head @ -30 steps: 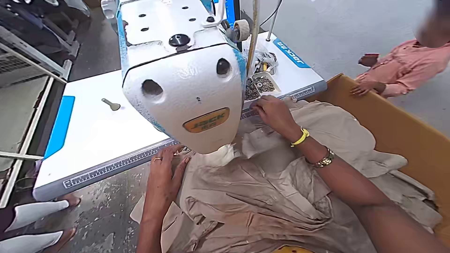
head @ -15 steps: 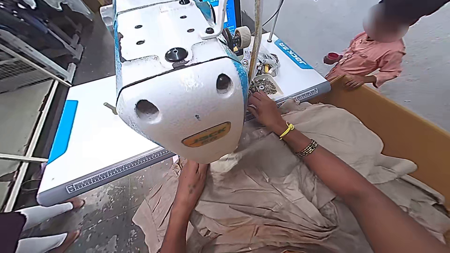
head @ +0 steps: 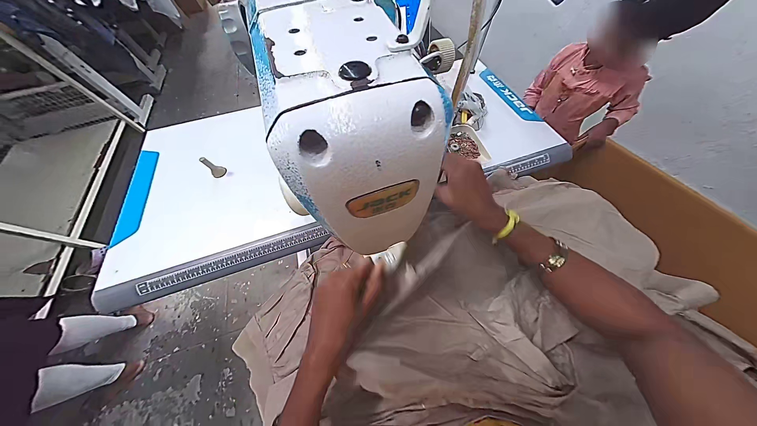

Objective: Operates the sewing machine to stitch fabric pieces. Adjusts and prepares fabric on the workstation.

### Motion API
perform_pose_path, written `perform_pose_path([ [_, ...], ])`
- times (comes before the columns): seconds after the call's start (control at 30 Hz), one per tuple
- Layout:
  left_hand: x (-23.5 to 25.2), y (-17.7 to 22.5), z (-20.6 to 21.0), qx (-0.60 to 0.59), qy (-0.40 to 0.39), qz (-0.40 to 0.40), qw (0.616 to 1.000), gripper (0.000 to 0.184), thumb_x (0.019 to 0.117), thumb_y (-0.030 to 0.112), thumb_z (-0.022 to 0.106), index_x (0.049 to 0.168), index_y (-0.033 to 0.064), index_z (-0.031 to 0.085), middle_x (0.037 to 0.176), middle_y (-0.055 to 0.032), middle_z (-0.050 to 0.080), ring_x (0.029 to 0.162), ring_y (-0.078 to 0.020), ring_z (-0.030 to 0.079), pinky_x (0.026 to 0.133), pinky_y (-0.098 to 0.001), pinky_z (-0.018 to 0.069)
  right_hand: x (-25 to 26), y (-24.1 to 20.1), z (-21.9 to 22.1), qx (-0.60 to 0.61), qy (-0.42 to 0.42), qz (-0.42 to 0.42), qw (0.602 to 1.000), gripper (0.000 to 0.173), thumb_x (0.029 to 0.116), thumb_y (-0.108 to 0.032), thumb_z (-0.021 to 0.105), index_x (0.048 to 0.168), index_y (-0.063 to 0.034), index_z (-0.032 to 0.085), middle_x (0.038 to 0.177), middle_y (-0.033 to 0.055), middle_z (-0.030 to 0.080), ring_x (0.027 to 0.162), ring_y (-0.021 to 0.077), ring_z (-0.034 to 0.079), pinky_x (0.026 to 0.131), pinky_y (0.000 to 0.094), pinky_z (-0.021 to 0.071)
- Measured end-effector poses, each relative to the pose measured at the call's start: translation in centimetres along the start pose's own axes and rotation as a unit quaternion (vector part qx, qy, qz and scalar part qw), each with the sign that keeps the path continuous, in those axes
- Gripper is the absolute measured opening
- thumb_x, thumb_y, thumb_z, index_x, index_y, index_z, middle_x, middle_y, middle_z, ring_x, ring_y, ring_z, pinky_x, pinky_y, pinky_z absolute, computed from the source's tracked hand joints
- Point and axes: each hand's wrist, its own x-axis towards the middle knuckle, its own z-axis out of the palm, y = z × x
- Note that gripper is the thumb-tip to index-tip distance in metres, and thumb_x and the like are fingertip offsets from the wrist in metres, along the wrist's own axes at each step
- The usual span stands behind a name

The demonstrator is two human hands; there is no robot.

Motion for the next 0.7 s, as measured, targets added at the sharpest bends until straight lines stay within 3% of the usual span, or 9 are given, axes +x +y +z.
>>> perform_pose_path([
  [0.07, -1.5, 0.7, 0.1, -0.005, 0.002, 0.058, 0.998, 0.044, 0.1006, 0.039, 0.049, 0.065, 0.0133, 0.056, 0.05, 0.0016, 0.043, 0.043, -0.0127, 0.048, 0.041, -0.0326, 0.038, -2.5, -3.5, 1.3, -0.017, 0.035, -0.189, 0.981, 0.012, 0.0921, -0.013, 0.068, 0.087, -0.0039, 0.073, 0.084, 0.0109, 0.072, 0.08, 0.0231, 0.071, 0.071, 0.0368, 0.0586],
  [0.13, -2.1, 0.5, 0.9, -0.028, 0.026, 0.066, 0.997, 0.043, 0.1002, 0.043, 0.051, 0.07, 0.0141, 0.06, 0.052, 0.0042, 0.046, 0.044, -0.0075, 0.047, 0.042, -0.0273, 0.0382, -3.4, -5.8, 2.5, -0.054, 0.034, -0.317, 0.946, 0.017, 0.0986, -0.005, 0.057, 0.086, -0.0069, 0.068, 0.077, 0.0083, 0.069, 0.077, 0.0231, 0.068, 0.068, 0.034, 0.0532],
  [0.2, -2.3, 0.1, 1.0, -0.052, 0.038, 0.058, 0.996, 0.039, 0.0998, 0.044, 0.054, 0.083, 0.0133, 0.071, 0.059, 0.0044, 0.058, 0.05, -0.0042, 0.052, 0.047, -0.0244, 0.043, -2.7, -6.5, 2.7, -0.06, 0.038, -0.318, 0.946, 0.019, 0.0947, -0.004, 0.059, 0.08, -0.0087, 0.071, 0.074, 0.006, 0.071, 0.077, 0.0211, 0.07, 0.067, 0.0322, 0.0524],
  [0.27, -2.5, 0.0, 0.4, -0.085, 0.055, 0.064, 0.993, 0.036, 0.1008, 0.039, 0.056, 0.092, 0.0112, 0.076, 0.069, 0.0026, 0.068, 0.057, -0.0002, 0.057, 0.054, -0.0188, 0.0464, -2.7, -6.6, 2.5, -0.008, 0.022, -0.276, 0.961, 0.016, 0.0949, -0.012, 0.062, 0.083, -0.008, 0.072, 0.077, 0.0065, 0.072, 0.079, 0.0191, 0.07, 0.071, 0.0294, 0.0546],
  [0.33, -3.0, -0.4, -0.1, -0.127, 0.061, 0.066, 0.988, 0.034, 0.1024, 0.035, 0.057, 0.093, 0.0084, 0.076, 0.072, 0.002, 0.069, 0.061, 0.0044, 0.056, 0.058, -0.0129, 0.0454, -3.5, -6.6, 2.1, 0.06, -0.007, -0.236, 0.97, 0.017, 0.0991, -0.019, 0.062, 0.087, -0.0078, 0.068, 0.075, 0.0065, 0.068, 0.076, 0.018, 0.067, 0.072, 0.0287, 0.0532],
  [0.47, -3.1, -1.0, 0.3, -0.148, 0.044, 0.065, 0.986, 0.034, 0.1023, 0.035, 0.057, 0.092, 0.0078, 0.075, 0.07, 0.0038, 0.066, 0.058, 0.0067, 0.052, 0.055, -0.0109, 0.0425, -3.6, -6.2, 2.3, -0.063, 0.018, -0.319, 0.945, 0.016, 0.1001, -0.009, 0.058, 0.087, -0.0062, 0.067, 0.066, 0.006, 0.061, 0.067, 0.0216, 0.064, 0.064, 0.0314, 0.0519],
  [0.57, -2.9, -0.7, 0.8, -0.138, 0.047, 0.067, 0.987, 0.033, 0.1009, 0.035, 0.058, 0.092, 0.0083, 0.076, 0.071, 0.0027, 0.068, 0.059, 0.0049, 0.056, 0.057, -0.0131, 0.0457, -2.8, -6.6, 2.9, -0.103, 0.024, -0.305, 0.946, 0.017, 0.0939, -0.005, 0.06, 0.083, -0.0085, 0.073, 0.07, 0.0048, 0.068, 0.069, 0.0201, 0.067, 0.061, 0.0313, 0.0503],
  [0.7, -3.4, -0.4, 0.7, -0.149, 0.062, 0.061, 0.985, 0.033, 0.1014, 0.035, 0.058, 0.092, 0.0083, 0.076, 0.07, 0.004, 0.067, 0.059, 0.0068, 0.053, 0.056, -0.0111, 0.0432, -2.9, -5.8, 3.2, -0.081, 0.036, -0.316, 0.945, 0.016, 0.0983, -0.008, 0.059, 0.087, -0.0074, 0.071, 0.076, 0.0063, 0.072, 0.075, 0.0208, 0.069, 0.066, 0.0311, 0.052],
])
